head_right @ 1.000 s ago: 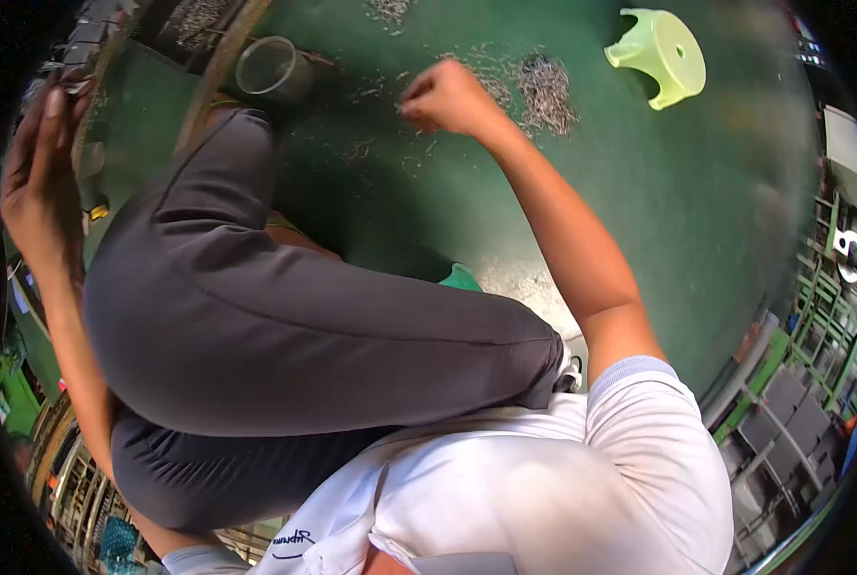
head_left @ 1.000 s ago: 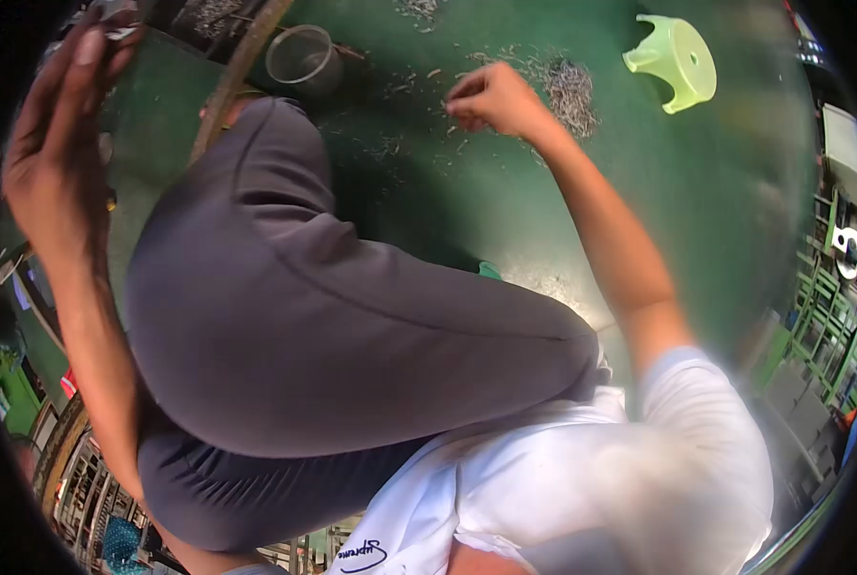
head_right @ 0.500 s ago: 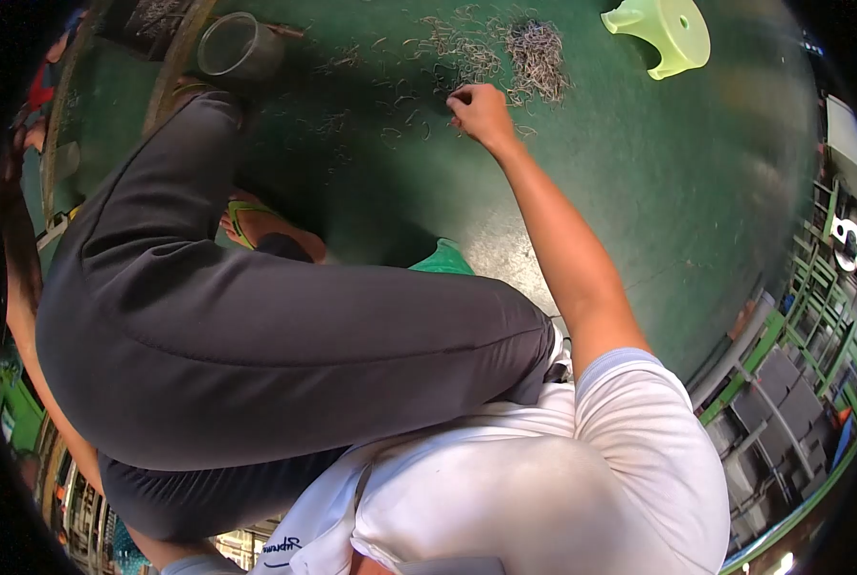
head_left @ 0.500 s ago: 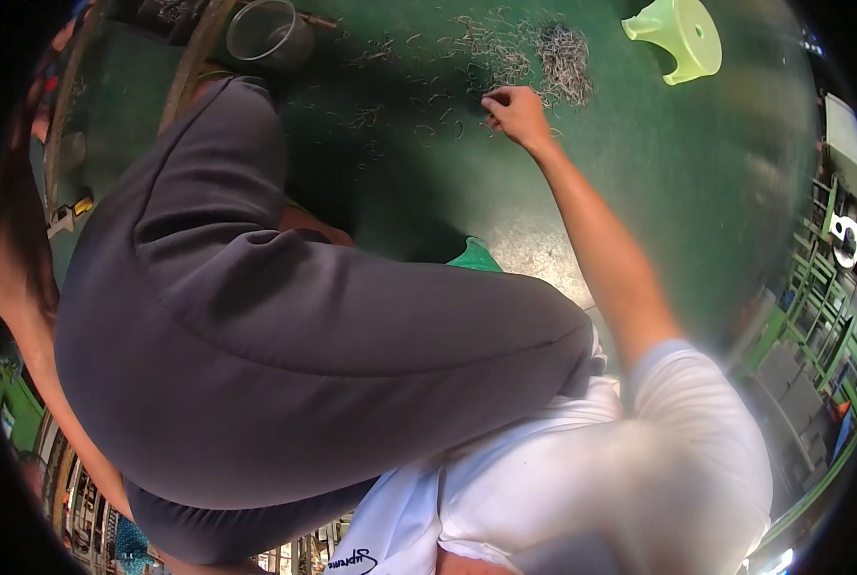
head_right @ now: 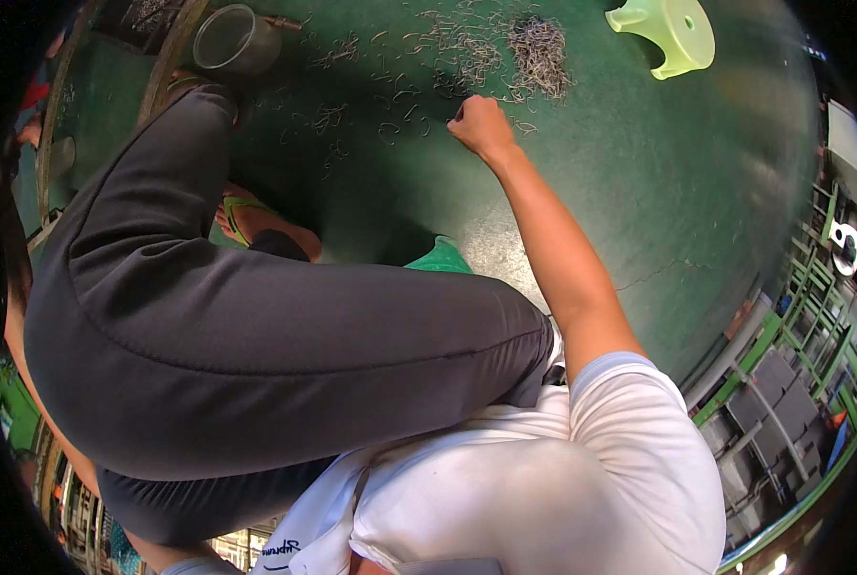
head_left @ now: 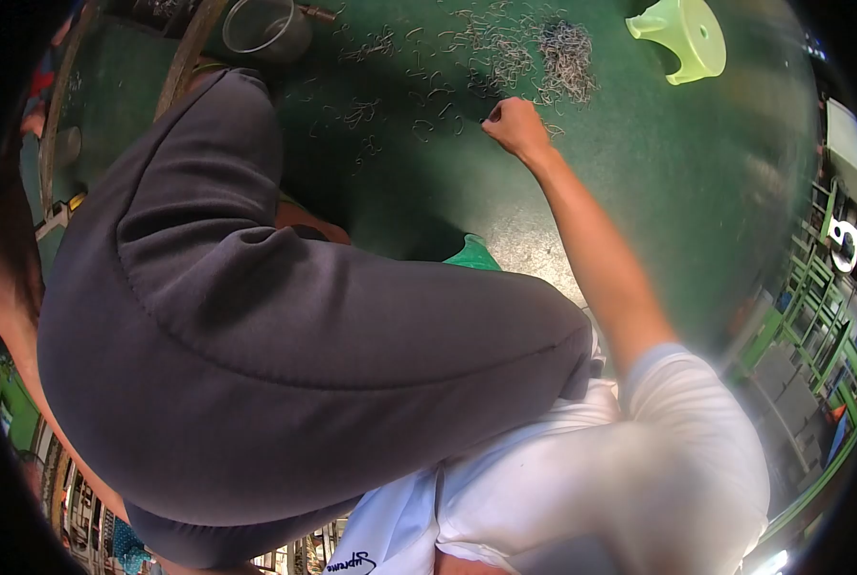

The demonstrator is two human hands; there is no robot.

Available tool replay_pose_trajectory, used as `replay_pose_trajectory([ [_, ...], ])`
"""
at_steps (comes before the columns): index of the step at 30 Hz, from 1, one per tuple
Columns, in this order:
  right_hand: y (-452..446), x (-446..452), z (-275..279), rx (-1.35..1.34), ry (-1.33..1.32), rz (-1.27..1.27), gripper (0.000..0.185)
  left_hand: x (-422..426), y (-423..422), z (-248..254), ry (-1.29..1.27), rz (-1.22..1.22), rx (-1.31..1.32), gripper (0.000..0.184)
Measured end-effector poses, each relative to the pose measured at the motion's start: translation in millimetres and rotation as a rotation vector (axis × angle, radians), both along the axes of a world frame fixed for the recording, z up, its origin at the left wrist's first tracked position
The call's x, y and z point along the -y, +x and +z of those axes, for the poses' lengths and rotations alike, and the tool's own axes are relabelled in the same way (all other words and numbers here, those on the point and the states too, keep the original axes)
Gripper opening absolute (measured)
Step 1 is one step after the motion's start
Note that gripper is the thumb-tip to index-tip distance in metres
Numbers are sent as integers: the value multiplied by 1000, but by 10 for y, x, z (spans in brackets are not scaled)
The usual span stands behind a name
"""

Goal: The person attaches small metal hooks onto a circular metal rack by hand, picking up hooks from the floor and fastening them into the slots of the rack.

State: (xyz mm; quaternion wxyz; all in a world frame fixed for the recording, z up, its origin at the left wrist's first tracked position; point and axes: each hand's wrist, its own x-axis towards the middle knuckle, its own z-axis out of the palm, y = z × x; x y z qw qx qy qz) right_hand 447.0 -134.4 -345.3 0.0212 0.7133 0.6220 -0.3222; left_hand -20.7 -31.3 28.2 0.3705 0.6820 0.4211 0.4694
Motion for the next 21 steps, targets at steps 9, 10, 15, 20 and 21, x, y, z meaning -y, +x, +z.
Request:
replay_pose_trajectory([
  [9, -55, -25, -136, -420, -217, -461, 26, 144, 286, 53, -30, 148, 70, 22],
  [10, -63, -9, -87, -419, -187, -483, 26, 181, 380, 74, -41, 211, 94, 22],
  [15, -97, 52, 77, -342, -169, -498, 27, 113, 192, 13, 10, 76, 12, 21],
  [20, -334, 57, 0, -155, -32, -359, 35, 7, 131, 57, -14, -31, -39, 18],
  [21, -335, 83, -79, -112, -12, -321, 35, 11, 171, 20, 6, -38, -18, 17],
])
